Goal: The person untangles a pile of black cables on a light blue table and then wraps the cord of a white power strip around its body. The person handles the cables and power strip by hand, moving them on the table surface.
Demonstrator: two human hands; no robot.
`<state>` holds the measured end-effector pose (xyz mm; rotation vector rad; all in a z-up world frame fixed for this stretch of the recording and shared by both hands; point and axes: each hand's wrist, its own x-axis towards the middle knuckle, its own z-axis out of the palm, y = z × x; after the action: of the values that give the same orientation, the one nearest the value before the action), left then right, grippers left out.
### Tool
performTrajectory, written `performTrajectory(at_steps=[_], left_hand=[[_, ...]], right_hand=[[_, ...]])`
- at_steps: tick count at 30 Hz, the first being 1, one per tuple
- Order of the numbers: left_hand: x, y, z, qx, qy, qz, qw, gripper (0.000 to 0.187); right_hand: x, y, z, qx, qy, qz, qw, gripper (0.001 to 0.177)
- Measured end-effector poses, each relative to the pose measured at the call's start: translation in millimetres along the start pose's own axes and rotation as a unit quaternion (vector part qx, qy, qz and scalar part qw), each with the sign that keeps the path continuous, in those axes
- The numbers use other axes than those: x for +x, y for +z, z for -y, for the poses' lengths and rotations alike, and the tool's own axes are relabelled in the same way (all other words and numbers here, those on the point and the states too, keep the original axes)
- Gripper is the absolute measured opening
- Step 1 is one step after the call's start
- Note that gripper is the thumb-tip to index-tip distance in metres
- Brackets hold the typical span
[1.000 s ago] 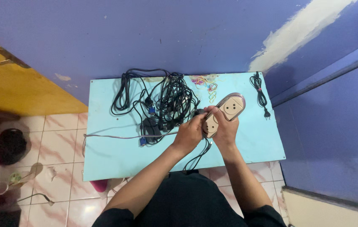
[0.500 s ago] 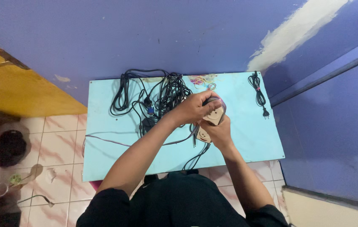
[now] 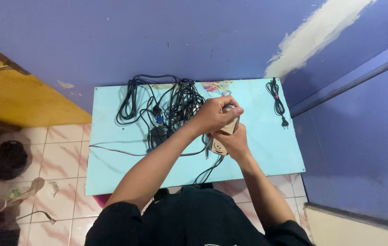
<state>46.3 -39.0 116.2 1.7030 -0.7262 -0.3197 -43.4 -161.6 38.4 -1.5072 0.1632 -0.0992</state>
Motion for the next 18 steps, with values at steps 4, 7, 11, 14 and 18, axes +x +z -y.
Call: performTrajectory(at_steps=[4,7,11,14,18], left_hand=[[9,11,8,-0.004,-0.071,-0.011,0.997,0.038],[6,19,19,-0.035,-0.080,-0.031,0.996,0.046],[-28,25,31,0.019,0.033,-0.131,0.991,0.042],[-61,34,32,0.110,0.097,-0.170,0.974,0.032],[-79,37,34,0.256,0.173,-0.208,0.928,0.024]], right_hand=[[7,-6,-7,0.062,0.012,0.012,0.998,0.024],[14,-10,-7,0.135,0.023,-0.023,0.990,0.028],[26,-27,13,0.233,0.004,-0.080,0.969,0.027],[27,-34,28,0.300,-0.035,-0.090,0.949,0.025],[30,-36,41,0.364,-0.059,-0.105,0.924,0.026]])
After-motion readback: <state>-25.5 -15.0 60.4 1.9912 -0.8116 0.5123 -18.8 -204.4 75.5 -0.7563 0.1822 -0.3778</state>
